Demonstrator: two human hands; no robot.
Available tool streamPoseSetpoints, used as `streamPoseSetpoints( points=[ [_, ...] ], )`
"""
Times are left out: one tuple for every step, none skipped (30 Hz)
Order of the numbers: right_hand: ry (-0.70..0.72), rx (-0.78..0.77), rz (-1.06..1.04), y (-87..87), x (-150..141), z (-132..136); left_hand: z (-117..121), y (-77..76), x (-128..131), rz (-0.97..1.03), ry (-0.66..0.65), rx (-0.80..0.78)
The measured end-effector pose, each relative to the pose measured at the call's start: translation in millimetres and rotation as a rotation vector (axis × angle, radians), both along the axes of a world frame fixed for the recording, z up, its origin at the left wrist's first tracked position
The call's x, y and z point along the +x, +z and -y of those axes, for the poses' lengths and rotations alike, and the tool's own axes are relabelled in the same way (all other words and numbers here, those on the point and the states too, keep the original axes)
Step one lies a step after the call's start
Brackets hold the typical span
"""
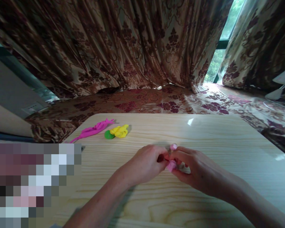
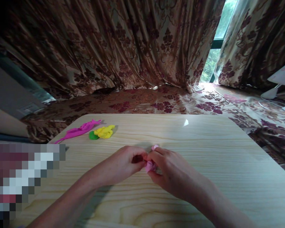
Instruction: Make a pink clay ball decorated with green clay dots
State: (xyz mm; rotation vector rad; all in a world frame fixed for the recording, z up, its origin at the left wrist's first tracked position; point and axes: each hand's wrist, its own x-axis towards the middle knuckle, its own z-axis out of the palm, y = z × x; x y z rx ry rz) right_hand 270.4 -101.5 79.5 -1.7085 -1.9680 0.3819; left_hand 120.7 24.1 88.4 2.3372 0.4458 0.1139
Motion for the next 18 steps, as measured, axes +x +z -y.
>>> streamPoseSetpoints(
  points=[
    [0.000,-0.005,0.013,-0.6,-0.4,-0.3,-0.2,-0.4,-0.1,-0.001,-0.002,0.009],
    [-0.004,-0.008,0.025,-1.3,-0.9,-0.6,-0.4,-0.6,-0.2,-0.003,-0.005,0.018],
    [-0.010,-0.009,0.035,-1.9,-1.3,-1.0,-0.6,-0.7,-0.2,-0.003,-0.010,0.025],
    [-0.018,-0.006,0.040,-2.4,-1.7,-1.4,-0.9,-0.7,-0.3,-0.002,-0.015,0.025],
    [-0.025,-0.002,0.043,-2.9,-2.0,-1.8,-1.1,-0.6,-0.3,0.000,-0.020,0.023],
    [-0.028,0.002,0.041,-3.2,-2.2,-2.2,-1.3,-0.6,-0.3,0.002,-0.027,0.022],
    [-0.028,0.000,0.035,-3.4,-2.4,-2.6,-1.4,-0.5,-0.4,0.003,-0.034,0.022],
    [-0.026,-0.007,0.026,-3.8,-2.6,-3.0,-1.5,-0.6,-0.5,0.004,-0.037,0.025],
    [-0.024,-0.016,0.018,-4.4,-2.8,-3.4,-1.5,-0.7,-0.6,0.003,-0.040,0.028],
    [-0.024,-0.024,0.014,-5.3,-3.1,-3.8,-1.6,-0.8,-0.7,0.002,-0.041,0.033],
    [-0.026,-0.026,0.014,-6.4,-3.6,-4.3,-1.7,-0.8,-0.8,0.000,-0.041,0.035],
    [-0.031,-0.021,0.021,-7.7,-4.3,-4.8,-1.9,-0.8,-0.8,0.000,-0.040,0.037],
    [-0.037,-0.009,0.033,-8.9,-5.1,-5.3,-2.2,-0.6,-0.7,0.002,-0.037,0.037],
    [-0.044,0.009,0.048,-9.9,-6.0,-5.8,-2.5,-0.3,-0.6,0.005,-0.035,0.033],
    [-0.055,0.026,0.062,-10.3,-6.8,-6.3,-3.0,0.2,-0.5,0.010,-0.033,0.025],
    [-0.067,0.038,0.071,-10.0,-7.3,-6.6,-3.5,0.6,-0.3,0.017,-0.031,0.013],
    [-0.076,0.041,0.072,-9.0,-7.3,-6.6,-4.1,1.0,-0.3,0.022,-0.030,0.000],
    [-0.075,0.033,0.063,-7.3,-6.8,-6.4,-4.7,1.4,-0.3,0.026,-0.026,-0.010]
  ],
)
